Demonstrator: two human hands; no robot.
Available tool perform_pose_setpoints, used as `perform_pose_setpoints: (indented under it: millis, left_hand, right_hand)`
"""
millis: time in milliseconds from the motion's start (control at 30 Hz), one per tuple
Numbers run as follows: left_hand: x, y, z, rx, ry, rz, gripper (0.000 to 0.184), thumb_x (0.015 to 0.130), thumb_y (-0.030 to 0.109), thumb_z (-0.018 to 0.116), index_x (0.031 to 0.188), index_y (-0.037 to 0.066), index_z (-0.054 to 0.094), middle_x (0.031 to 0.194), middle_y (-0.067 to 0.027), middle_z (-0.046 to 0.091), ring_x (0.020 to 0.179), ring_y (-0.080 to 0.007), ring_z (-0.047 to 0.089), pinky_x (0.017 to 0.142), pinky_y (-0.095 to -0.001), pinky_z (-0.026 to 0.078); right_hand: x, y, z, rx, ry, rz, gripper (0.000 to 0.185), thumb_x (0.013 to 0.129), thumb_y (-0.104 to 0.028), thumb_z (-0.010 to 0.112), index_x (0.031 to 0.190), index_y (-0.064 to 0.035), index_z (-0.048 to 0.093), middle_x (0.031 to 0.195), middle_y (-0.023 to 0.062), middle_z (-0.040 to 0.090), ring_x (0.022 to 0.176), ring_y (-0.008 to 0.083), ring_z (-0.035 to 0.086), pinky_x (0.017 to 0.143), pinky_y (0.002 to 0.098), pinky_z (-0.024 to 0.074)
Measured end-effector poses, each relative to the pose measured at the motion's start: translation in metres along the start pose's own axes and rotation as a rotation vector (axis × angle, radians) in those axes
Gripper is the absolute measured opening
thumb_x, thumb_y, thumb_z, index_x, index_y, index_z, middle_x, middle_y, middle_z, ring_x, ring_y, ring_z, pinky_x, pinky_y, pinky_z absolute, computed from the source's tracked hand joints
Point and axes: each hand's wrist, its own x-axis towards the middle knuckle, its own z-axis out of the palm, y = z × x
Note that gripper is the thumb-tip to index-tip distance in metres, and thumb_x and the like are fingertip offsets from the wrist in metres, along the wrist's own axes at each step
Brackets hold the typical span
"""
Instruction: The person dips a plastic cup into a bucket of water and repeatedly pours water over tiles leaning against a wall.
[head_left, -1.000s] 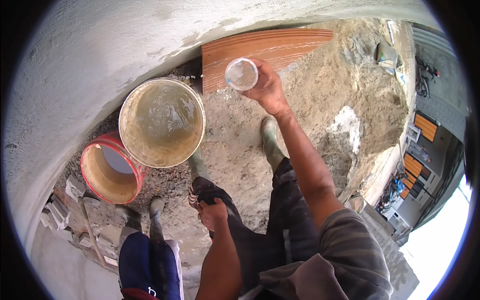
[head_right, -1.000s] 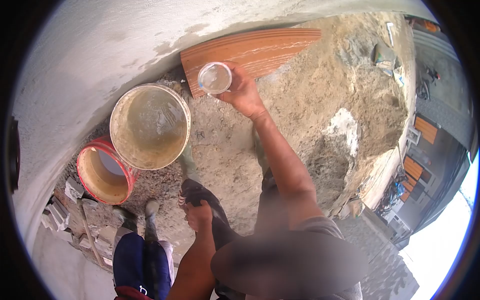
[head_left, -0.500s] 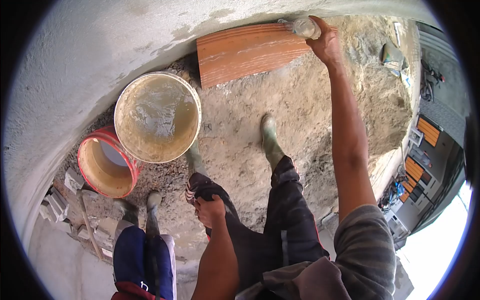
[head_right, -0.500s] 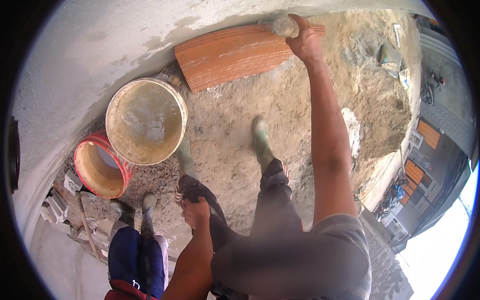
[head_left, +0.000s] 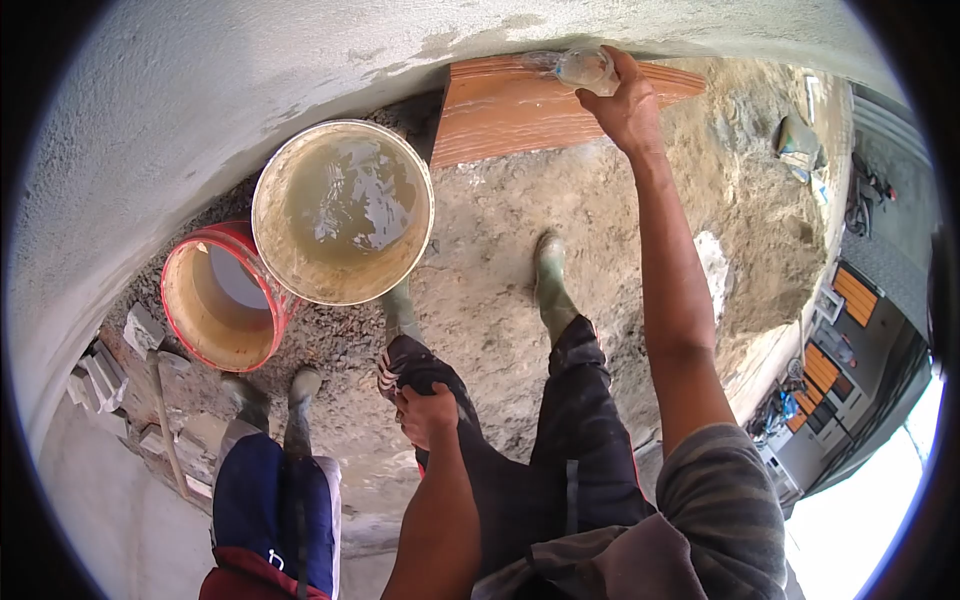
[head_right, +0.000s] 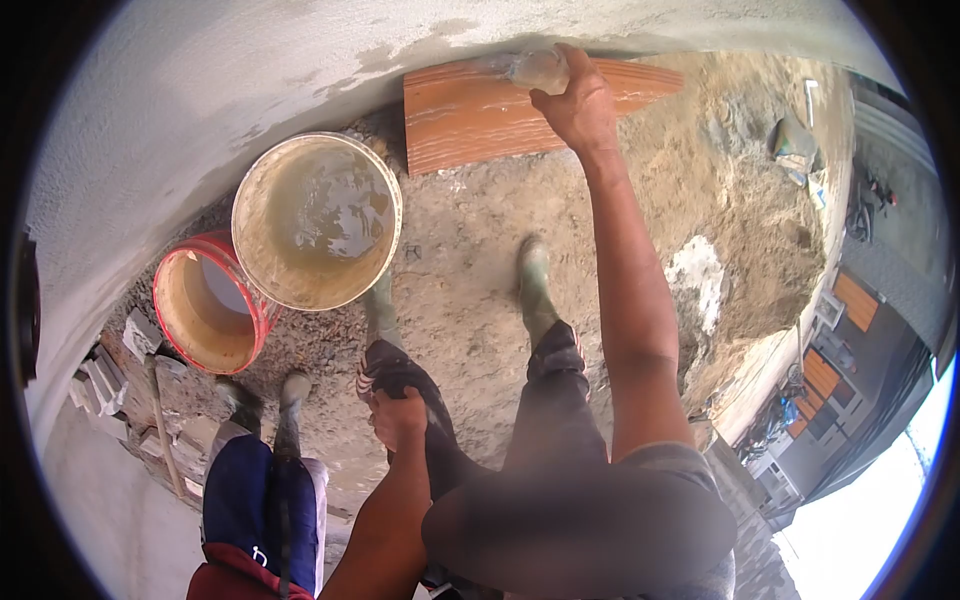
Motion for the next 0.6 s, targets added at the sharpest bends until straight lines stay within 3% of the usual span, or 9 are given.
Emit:
perform_pose_setpoints:
  millis: [133,200,267,400,533,600]
  left_hand:
    - [0.001,-0.001,-0.011,-0.003,-0.070,-0.011,0.069,0.088,0.047,0.061,0.145,0.008,0.050,0.150,-0.0151,0.049,0.127,-0.0371,0.059,0.103,-0.0472,0.051]
    - [0.002,-0.003,-0.010,-0.019,-0.051,-0.014,0.070,0.088,0.047,0.061,0.145,0.008,0.050,0.149,-0.0150,0.049,0.126,-0.0373,0.059,0.103,-0.0472,0.051]
    - [0.003,-0.004,-0.010,-0.026,-0.038,-0.013,0.069,0.088,0.047,0.061,0.145,0.008,0.050,0.149,-0.0150,0.049,0.125,-0.0375,0.059,0.103,-0.0474,0.051]
    - [0.003,-0.005,-0.011,-0.027,-0.032,-0.007,0.069,0.088,0.046,0.061,0.144,0.008,0.052,0.148,-0.0147,0.050,0.125,-0.0377,0.059,0.103,-0.0478,0.051]
    - [0.003,-0.005,-0.010,-0.046,0.001,-0.001,0.067,0.088,0.046,0.062,0.142,0.008,0.054,0.146,-0.0143,0.051,0.125,-0.0380,0.059,0.103,-0.0478,0.051]
    - [0.008,-0.010,0.001,-0.039,0.027,0.014,0.067,0.088,0.046,0.062,0.142,0.007,0.053,0.146,-0.0146,0.052,0.125,-0.0379,0.059,0.103,-0.0477,0.051]
  right_hand:
    - [0.002,0.012,-0.012,-0.017,-0.001,0.069,0.073,0.074,-0.017,0.085,0.140,-0.0026,0.057,0.131,0.0234,0.066,0.123,0.0392,0.064,0.102,0.0416,0.0530]
    - [0.003,0.022,-0.013,-0.113,0.039,0.014,0.072,0.076,-0.016,0.083,0.141,-0.0047,0.056,0.135,0.0220,0.064,0.126,0.0395,0.061,0.105,0.0455,0.0508]
    - [0.001,0.005,-0.013,-0.319,0.026,0.046,0.070,0.078,-0.012,0.079,0.144,-0.0102,0.054,0.138,0.0179,0.061,0.130,0.0381,0.057,0.107,0.0550,0.0454]
    - [-0.008,-0.029,0.003,-0.578,0.073,-0.153,0.062,0.081,-0.009,0.073,0.140,-0.0134,0.057,0.128,0.0139,0.063,0.123,0.0328,0.058,0.103,0.0553,0.0425]
    - [-0.018,-0.070,0.010,-0.681,0.046,-0.208,0.049,0.085,-0.003,0.065,0.133,-0.0123,0.060,0.123,0.0126,0.064,0.119,0.0313,0.059,0.104,0.0566,0.0385]
    - [-0.025,-0.082,0.011,-0.702,0.049,-0.181,0.053,0.085,-0.008,0.069,0.137,-0.0110,0.057,0.123,0.0145,0.063,0.120,0.0322,0.058,0.103,0.0565,0.0396]
